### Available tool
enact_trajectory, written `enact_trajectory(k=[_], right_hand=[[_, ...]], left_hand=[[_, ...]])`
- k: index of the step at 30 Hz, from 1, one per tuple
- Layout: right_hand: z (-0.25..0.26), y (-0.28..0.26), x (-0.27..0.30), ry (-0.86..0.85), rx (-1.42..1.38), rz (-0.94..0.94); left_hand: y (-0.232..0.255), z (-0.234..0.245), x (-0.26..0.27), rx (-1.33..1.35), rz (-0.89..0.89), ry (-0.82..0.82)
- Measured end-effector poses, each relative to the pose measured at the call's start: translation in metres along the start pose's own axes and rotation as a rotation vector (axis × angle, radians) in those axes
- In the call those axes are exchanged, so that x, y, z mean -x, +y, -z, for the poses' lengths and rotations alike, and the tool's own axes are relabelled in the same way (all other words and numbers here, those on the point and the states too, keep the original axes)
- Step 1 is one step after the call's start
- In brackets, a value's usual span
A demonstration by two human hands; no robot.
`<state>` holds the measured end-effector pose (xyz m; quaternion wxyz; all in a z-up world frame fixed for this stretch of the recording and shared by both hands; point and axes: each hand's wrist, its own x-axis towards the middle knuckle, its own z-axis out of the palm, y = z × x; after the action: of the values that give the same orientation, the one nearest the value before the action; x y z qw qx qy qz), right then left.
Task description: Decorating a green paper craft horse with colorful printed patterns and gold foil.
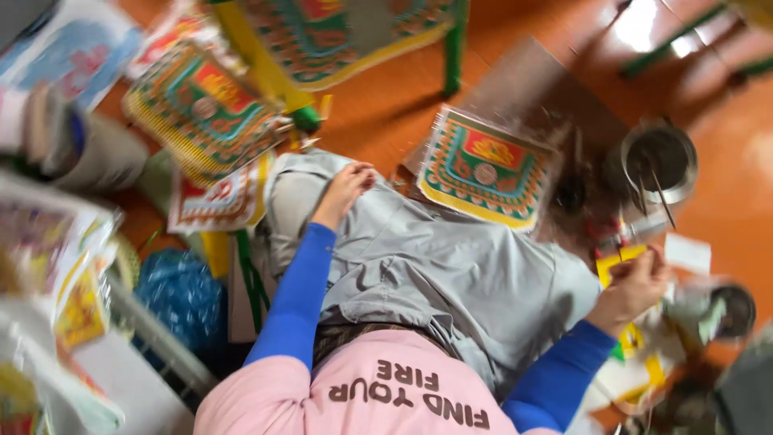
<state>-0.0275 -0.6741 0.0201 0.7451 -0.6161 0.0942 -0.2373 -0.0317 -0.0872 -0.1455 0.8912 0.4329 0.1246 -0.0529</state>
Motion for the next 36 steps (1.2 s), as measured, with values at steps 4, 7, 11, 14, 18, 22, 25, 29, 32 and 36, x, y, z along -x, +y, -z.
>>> enact_trajectory(k=[4,7,11,14,18,22,25,29,32,36], right_hand=[[0.112,0.011,-0.011,0.249,0.112,-0.021],[0.177,0.029,0.007,0.370,0.238,-0.049],[0.214,0.056,0.044,0.451,0.387,-0.149],[0.230,0.086,0.072,0.505,0.435,-0.199],[0.252,0.118,0.098,0.566,0.617,-0.115],[0.238,0.090,0.123,0.692,0.701,-0.288],[0.282,0.115,0.155,0.742,0.956,-0.185],[0.321,0.118,0.193,0.959,0.848,-0.373],[0.335,0.112,0.217,1.089,0.814,-0.380],[0.329,0.101,0.195,1.084,0.722,-0.342]], left_hand=[[-0.001,0.008,0.002,-0.043,-0.011,0.028],[0.023,-0.007,0.016,-0.151,0.052,0.053],[0.046,-0.013,0.024,-0.228,0.089,0.076],[0.056,-0.020,0.031,-0.288,0.093,0.099],[0.063,-0.023,0.031,-0.353,0.161,0.061],[0.068,-0.031,0.031,-0.359,0.138,0.056],[0.070,-0.029,0.032,-0.361,0.133,0.054],[0.087,-0.039,0.040,-0.216,0.127,0.001],[0.106,-0.039,0.052,0.098,0.060,-0.005],[0.150,0.020,0.072,-0.009,-0.043,0.041]])
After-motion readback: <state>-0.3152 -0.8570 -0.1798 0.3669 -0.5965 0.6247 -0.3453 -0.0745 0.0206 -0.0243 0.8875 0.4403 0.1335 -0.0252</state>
